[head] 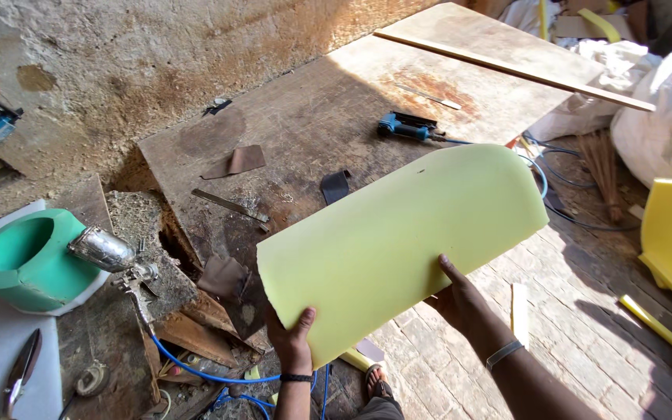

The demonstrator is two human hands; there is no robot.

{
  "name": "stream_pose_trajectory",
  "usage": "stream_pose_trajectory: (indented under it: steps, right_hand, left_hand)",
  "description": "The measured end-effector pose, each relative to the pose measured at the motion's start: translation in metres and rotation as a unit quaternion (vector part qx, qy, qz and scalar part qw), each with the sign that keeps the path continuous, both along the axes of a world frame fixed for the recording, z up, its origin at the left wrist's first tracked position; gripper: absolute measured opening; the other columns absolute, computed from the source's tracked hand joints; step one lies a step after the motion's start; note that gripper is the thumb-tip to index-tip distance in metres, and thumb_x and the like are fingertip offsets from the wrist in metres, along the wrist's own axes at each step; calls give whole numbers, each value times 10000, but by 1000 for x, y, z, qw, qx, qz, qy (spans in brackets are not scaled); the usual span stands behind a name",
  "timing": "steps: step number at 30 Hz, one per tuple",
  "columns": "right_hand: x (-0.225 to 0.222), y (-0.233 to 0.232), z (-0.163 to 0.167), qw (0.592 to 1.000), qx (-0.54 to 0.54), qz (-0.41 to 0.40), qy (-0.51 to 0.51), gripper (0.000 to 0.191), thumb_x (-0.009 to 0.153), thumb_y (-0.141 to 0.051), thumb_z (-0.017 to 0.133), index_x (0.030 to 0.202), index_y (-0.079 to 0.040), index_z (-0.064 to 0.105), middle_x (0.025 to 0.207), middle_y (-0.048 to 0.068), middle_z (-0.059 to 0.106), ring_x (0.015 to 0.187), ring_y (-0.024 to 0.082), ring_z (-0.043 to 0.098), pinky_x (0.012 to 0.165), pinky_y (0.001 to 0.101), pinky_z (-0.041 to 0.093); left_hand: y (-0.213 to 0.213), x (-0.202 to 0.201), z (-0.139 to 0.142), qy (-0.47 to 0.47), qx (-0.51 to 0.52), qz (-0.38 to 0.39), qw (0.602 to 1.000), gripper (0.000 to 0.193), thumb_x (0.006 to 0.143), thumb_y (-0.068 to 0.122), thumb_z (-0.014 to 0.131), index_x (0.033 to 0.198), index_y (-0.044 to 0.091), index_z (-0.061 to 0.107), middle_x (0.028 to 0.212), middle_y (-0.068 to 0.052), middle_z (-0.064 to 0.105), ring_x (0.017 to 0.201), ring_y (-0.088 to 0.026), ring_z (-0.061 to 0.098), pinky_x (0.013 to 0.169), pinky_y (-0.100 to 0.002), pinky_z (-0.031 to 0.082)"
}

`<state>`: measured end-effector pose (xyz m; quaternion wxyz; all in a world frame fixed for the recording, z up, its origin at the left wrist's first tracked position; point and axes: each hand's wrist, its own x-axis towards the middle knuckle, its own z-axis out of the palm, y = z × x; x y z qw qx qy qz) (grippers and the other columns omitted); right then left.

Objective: The person staples brown fabric onto a wooden chair frame using a pneumatic staple gun, then trims excess fabric with shears. They flip the chair to inspect the fit and continue trimming along the edges. Finally, they handle a piece of yellow foam, placing it on the workbench.

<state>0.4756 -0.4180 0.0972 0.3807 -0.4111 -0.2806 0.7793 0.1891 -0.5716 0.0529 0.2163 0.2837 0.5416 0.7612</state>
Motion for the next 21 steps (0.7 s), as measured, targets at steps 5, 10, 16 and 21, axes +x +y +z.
stream_pose_trajectory:
  steps: [5, 10, 16, 21]
  right_hand:
    - [-39, 119, -49, 999, -37, -6, 26, 663, 963, -456, 560, 1476, -64, 408, 1443, 165, 558, 1301, 307, 583, 1080, 479, 498]
    - [-65, 202, -100, 996, -86, 3, 17, 621, 990, -454, 565, 1456, -69, 419, 1346, 158, 567, 1221, 296, 608, 1058, 449, 515]
    - [-79, 313, -118, 996, -93, 12, -6, 526, 976, -437, 586, 1361, -84, 525, 1253, 96, 644, 1187, 245, 627, 998, 400, 522]
    - [-76, 437, -89, 985, -90, 66, -133, 597, 992, -401, 633, 1335, 78, 537, 1215, 191, 672, 1090, 300, 691, 896, 415, 604]
  left_hand:
    - [93, -17, -25, 1, 0, 29, 1000, 765, 755, 294, 917, 1329, -28, 528, 1212, -150, 626, 1108, -261, 603, 990, -418, 503]
    - [155, -20, -39, 16, -41, 40, 998, 989, 749, 386, 885, 1496, 7, 359, 1366, -156, 563, 1246, -274, 564, 1054, -412, 471]
    - [242, -13, -58, 60, -110, 37, 991, 1028, 779, 466, 854, 1525, 12, 311, 1372, -185, 564, 1250, -287, 581, 1036, -408, 500]
    - [337, 4, -65, 21, -219, 33, 975, 693, 784, 417, 850, 1275, -16, 623, 1157, -164, 747, 1074, -267, 708, 935, -374, 545]
